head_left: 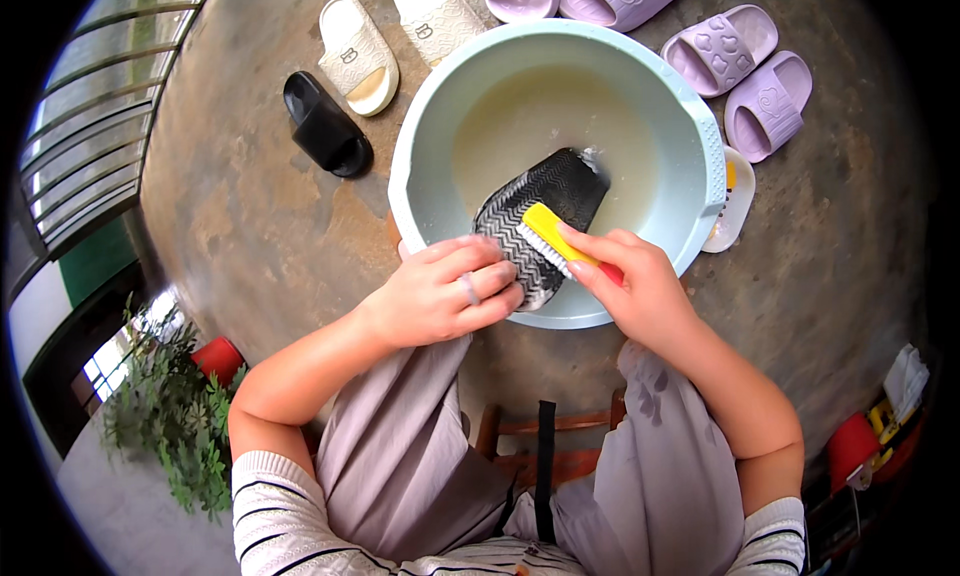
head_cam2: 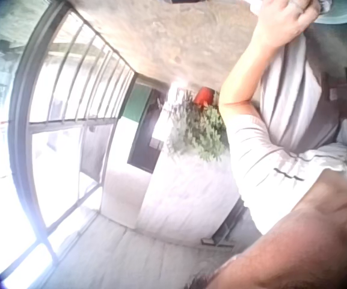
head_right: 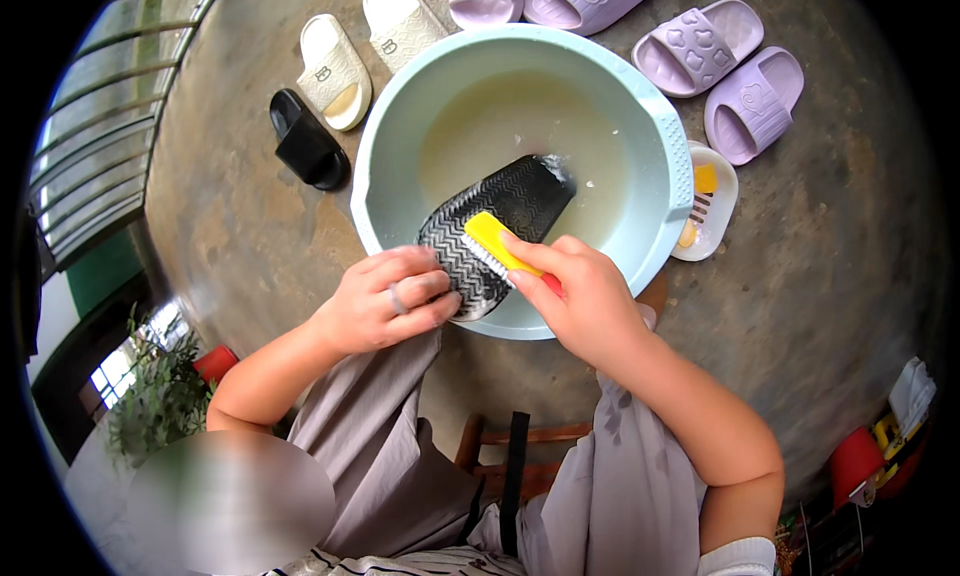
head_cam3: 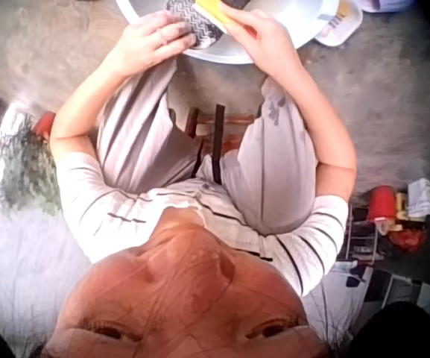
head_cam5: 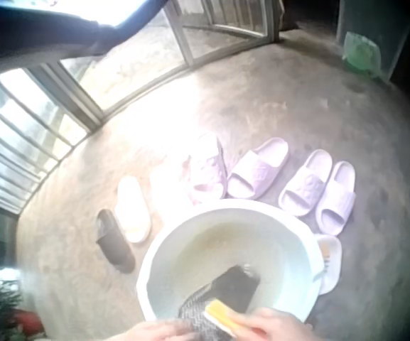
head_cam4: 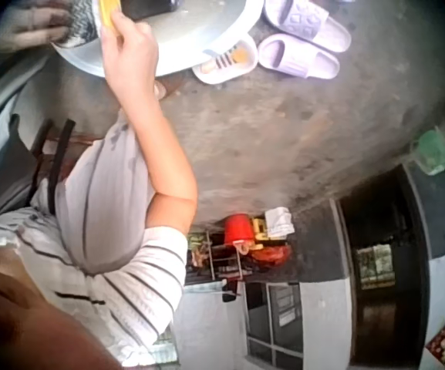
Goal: The person scrubs a black slipper with a yellow brush in a basin of water. They clean the sole and upper parts of the slipper, creating soap suds, and then place the slipper on the floor before picking up another one to continue the process.
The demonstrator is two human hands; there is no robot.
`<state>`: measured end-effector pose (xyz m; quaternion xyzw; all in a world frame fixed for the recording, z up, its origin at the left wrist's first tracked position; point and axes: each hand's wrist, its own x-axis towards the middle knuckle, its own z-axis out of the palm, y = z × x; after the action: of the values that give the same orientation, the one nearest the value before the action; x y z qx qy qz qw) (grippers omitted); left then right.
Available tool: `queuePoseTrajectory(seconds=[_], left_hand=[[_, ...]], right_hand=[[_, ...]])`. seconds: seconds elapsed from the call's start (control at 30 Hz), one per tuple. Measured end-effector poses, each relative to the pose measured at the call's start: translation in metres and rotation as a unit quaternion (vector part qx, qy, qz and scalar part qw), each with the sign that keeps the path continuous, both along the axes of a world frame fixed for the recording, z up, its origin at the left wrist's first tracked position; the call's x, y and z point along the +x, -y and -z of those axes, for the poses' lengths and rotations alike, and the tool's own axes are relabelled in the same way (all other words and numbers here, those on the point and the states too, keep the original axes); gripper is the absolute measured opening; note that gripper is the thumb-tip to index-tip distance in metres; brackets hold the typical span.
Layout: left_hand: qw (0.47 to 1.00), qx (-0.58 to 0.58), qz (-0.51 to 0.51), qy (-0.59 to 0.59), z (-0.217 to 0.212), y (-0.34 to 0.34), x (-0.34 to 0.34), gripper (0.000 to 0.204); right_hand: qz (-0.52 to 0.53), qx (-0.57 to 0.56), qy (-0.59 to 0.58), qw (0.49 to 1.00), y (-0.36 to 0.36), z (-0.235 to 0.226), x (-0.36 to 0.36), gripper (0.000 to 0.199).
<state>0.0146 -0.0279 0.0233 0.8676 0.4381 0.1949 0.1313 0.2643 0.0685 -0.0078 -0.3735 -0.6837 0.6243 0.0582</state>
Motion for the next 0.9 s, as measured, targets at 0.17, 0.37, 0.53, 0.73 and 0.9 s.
queuePoseTrajectory(seconds=[0.17, 0.37, 0.53, 0.73, 0.9], left_hand=[[0.998, -0.015, 0.029, -0.051, -0.009, 0.008, -0.005, 0.018], [0.989, -0.042, -0.105, -0.091, -0.021, 0.016, -0.007, 0.016], [0.982, -0.041, -0.183, -0.022, -0.002, 0.037, -0.009, 0.017], [0.986, -0.039, -0.162, 0.013, 0.015, 0.049, -0.006, 0.016], [0.983, -0.085, -0.160, 0.038, 0.024, 0.049, -0.007, 0.019]], right_hand=[[-0.002, -0.008, -0.056, 0.998, 0.008, 0.011, -0.027, 0.037], [-0.047, 0.047, -0.025, 0.998, 0.006, 0.020, -0.036, 0.040], [-0.097, 0.030, -0.016, 0.995, 0.003, -0.011, -0.012, 0.041], [-0.169, 0.092, 0.015, 0.981, 0.011, -0.042, -0.014, 0.039], [-0.156, 0.229, 0.075, 0.958, 0.016, 0.044, -0.038, 0.037]])
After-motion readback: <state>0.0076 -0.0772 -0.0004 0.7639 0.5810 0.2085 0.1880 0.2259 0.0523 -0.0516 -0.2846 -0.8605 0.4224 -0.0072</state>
